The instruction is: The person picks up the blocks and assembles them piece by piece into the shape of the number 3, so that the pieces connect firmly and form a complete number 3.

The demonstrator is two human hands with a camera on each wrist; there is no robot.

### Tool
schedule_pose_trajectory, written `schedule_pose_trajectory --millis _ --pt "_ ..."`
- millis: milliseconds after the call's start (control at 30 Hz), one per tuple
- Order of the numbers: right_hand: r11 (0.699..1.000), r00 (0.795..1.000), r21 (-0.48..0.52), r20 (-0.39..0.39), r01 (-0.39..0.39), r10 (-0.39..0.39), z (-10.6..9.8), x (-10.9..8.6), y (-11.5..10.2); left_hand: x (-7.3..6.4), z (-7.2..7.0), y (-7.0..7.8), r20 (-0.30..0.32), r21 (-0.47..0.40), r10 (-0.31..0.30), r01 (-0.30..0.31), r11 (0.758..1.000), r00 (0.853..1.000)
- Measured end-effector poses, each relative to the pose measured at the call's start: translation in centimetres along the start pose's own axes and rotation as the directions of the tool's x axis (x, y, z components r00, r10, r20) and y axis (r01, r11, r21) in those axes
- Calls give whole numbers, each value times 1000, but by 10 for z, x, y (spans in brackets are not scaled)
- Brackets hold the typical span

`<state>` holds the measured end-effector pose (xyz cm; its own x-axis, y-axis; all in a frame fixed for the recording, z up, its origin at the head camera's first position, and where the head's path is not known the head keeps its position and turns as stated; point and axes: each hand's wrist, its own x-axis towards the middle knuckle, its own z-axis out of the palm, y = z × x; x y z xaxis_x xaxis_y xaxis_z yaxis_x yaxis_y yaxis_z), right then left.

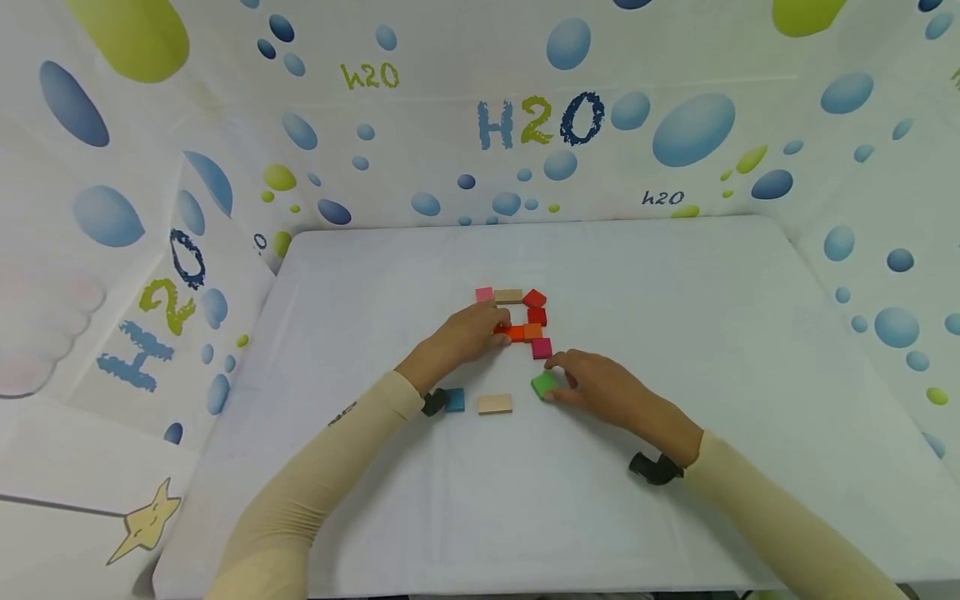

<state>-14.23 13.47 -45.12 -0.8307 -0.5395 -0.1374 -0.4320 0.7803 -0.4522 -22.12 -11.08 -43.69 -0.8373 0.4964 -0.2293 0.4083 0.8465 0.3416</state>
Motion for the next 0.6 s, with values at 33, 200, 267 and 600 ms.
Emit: schedule_pose_trajectory --millis 33,200,267,600 --pt "1000 1000 3 -5 -7 7 0 1 0 0 0 0 0 -1 0 0 1000 1000" --pt "1000 999 -4 -45 -17 17 2 5 4 -1 0 0 -2 0 2 -2 1000 1000" --pt "1000 998 -8 -60 -12 12 3 6 5 -1 0 0 -3 2 2 -2 1000 1000" --pt "1000 998 -15 -69 -14 13 2 11 6 0 0 0 5 0 -5 5 1000 1000"
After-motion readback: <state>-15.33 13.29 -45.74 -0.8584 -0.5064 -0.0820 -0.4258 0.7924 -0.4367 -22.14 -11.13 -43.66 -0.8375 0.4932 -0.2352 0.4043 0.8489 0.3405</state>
